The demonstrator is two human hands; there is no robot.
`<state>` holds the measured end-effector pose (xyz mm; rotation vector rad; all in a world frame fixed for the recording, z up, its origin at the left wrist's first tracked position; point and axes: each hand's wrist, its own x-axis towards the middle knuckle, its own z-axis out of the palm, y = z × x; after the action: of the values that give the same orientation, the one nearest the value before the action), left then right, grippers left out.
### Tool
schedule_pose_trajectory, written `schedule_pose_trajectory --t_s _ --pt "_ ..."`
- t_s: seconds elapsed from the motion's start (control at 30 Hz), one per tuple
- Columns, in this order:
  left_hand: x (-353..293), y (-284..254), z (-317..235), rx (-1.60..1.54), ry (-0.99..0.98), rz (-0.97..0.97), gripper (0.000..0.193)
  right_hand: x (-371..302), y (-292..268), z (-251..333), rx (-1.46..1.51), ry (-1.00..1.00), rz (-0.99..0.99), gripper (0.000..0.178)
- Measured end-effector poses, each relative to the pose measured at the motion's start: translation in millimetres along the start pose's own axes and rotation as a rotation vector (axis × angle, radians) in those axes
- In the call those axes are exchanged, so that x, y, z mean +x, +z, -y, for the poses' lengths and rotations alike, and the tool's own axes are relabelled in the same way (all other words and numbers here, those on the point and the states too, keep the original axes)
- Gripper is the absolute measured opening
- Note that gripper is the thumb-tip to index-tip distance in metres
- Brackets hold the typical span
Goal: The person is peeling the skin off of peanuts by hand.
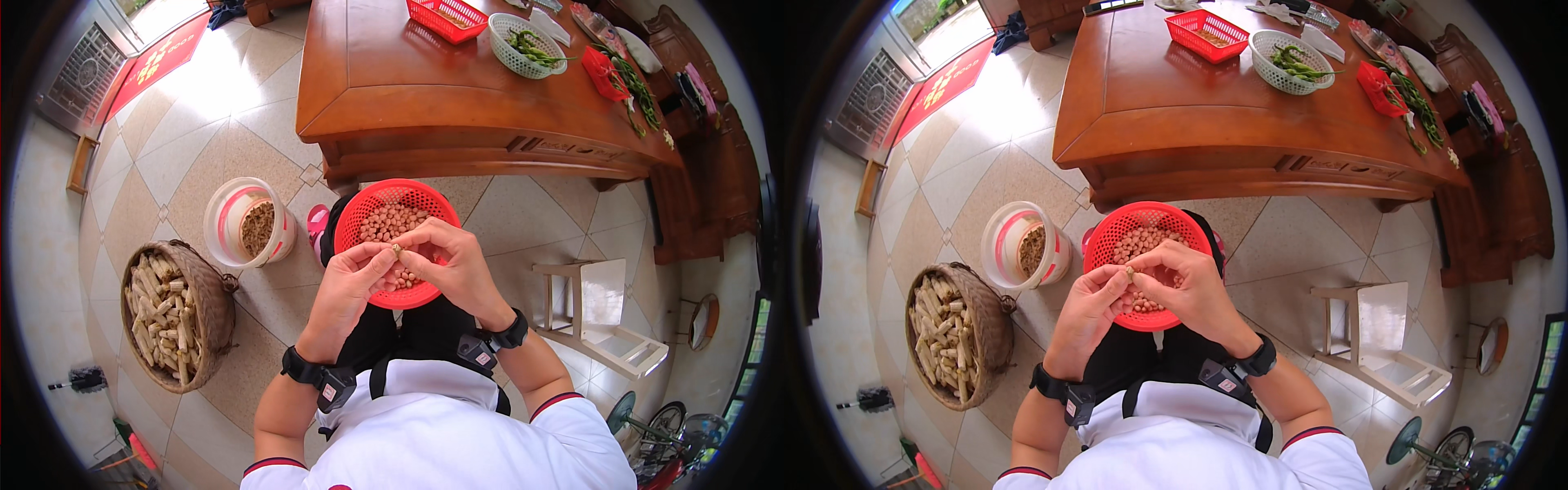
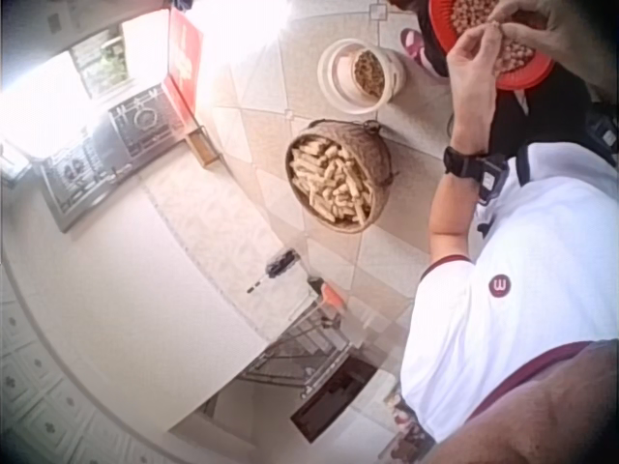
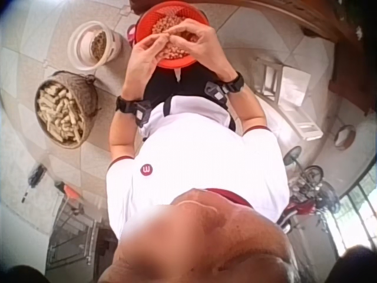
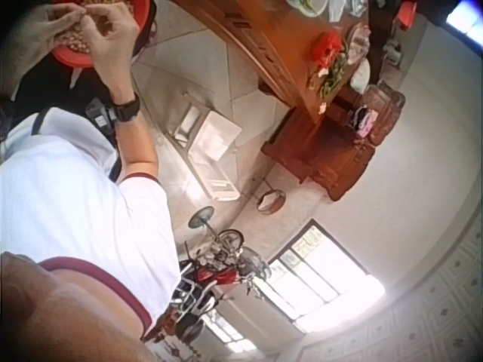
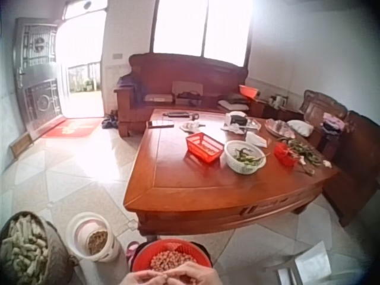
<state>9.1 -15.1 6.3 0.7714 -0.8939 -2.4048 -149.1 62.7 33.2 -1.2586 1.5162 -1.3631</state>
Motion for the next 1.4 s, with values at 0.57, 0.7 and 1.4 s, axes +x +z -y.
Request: schedule_pose_trajectory --t_s 0.57,0.7,1.4 --pt "3 7 16 0.115 0.117 -0.054 0.014 -4 17 -10 -0.004 0.088 -0.105 0.004" --pt "3 8 17 0.105 0.157 -0.072 0.018 -4 24 -13 0.045 0.107 -0.198 0.005" --pt "3 9 -20 0.509 0.321 -0.123 0.017 0 -2 -12 0.266 0.118 -0.062 0.013"
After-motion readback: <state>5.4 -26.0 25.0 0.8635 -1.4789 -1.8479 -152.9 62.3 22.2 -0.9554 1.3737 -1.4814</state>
